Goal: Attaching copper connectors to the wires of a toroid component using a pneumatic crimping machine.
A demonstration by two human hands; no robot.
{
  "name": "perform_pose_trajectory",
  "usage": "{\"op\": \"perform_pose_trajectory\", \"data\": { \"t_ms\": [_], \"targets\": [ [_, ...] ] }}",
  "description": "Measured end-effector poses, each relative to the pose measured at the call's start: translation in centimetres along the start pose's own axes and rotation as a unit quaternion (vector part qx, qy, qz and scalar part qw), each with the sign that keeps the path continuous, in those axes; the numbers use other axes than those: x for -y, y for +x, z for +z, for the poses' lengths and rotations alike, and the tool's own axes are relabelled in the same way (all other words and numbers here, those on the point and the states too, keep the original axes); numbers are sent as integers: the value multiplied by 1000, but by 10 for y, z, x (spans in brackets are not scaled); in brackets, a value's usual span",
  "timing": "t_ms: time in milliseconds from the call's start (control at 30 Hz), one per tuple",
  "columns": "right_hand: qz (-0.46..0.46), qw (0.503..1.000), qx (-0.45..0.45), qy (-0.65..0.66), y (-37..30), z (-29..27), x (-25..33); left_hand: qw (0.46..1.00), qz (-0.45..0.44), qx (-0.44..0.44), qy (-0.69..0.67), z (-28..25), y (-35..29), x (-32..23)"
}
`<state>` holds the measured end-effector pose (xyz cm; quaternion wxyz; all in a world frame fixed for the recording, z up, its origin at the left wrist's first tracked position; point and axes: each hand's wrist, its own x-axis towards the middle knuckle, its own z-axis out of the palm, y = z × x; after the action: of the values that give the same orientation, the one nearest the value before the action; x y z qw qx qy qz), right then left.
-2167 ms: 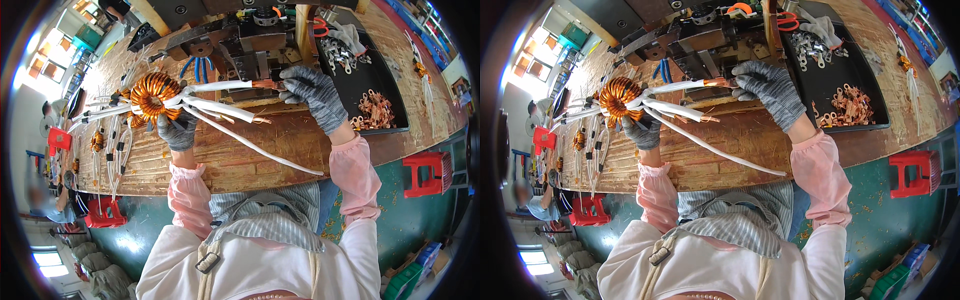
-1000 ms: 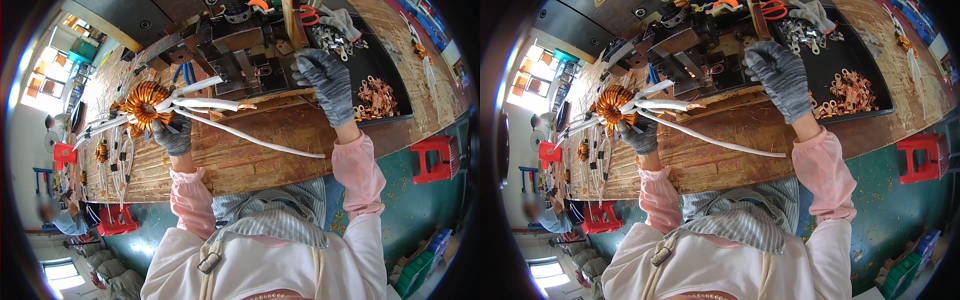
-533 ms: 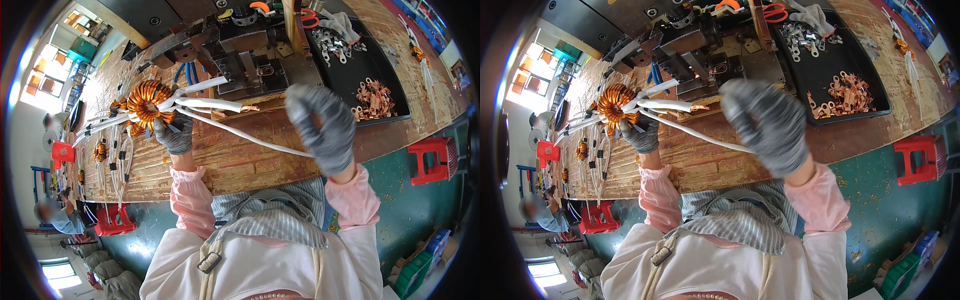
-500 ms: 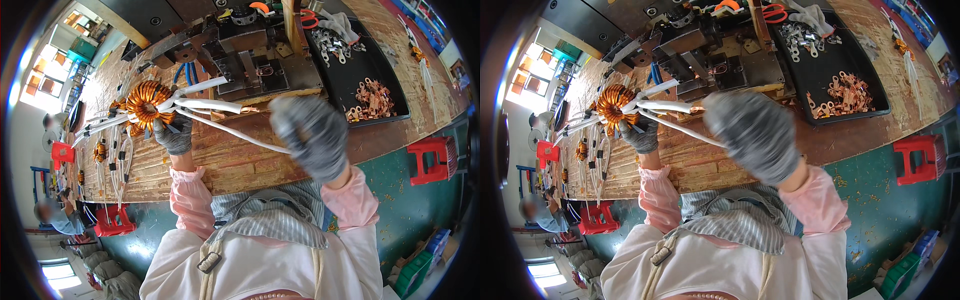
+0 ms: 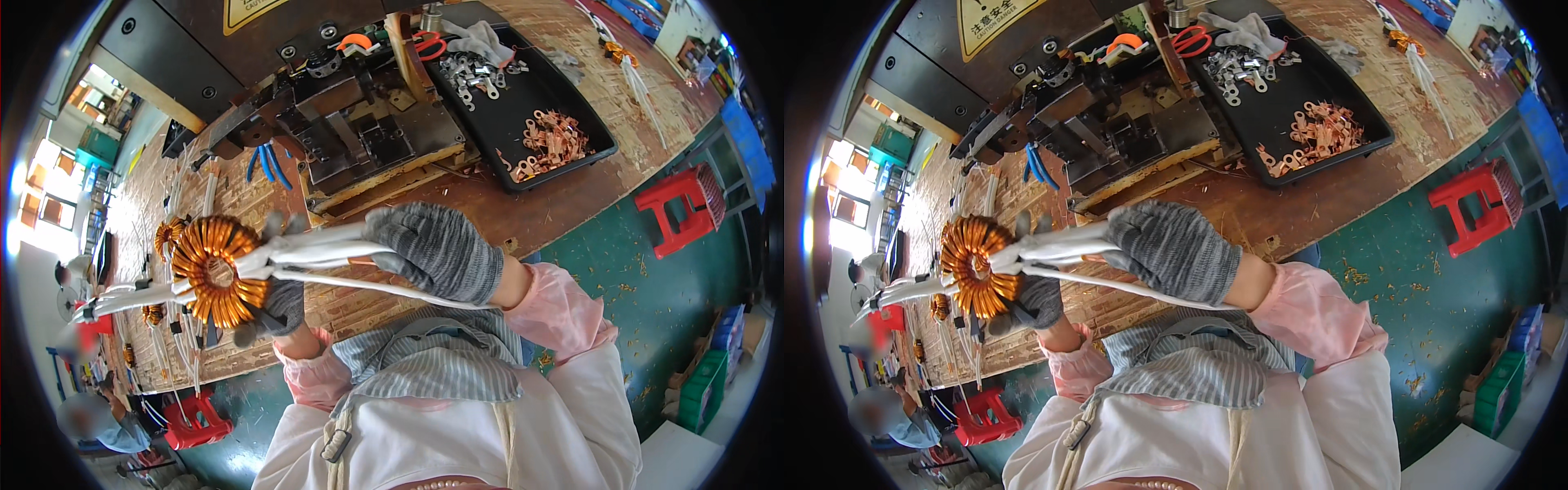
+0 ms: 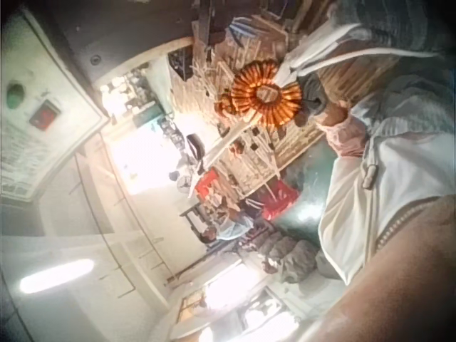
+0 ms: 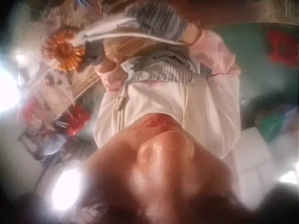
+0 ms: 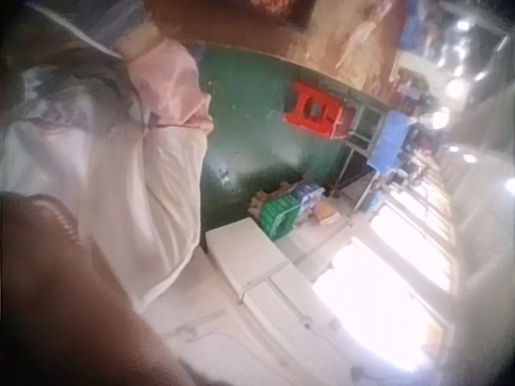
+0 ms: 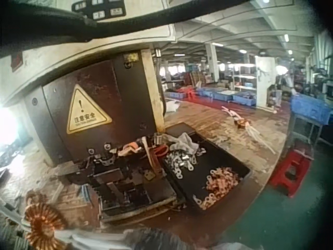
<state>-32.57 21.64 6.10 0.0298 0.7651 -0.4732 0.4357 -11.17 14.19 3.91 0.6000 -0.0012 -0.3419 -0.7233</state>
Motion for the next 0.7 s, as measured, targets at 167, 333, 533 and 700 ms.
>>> {"op": "perform_pose_trajectory", "data": {
  "t_ms": [167,333,533,700],
  "targets": [
    [30,983,153,-94,-11,-30,3,999,-32,1,25,-8,17,-8],
    [58,980,161,102,-29,-39,6,997,-54,5,56,-1,4,-2],
    [97,984,145,20,-24,-44,-8,993,-70,19,88,15,-34,4],
    [109,970,183,-119,-26,-47,-19,991,-67,44,104,14,-10,13]
  ]
}}
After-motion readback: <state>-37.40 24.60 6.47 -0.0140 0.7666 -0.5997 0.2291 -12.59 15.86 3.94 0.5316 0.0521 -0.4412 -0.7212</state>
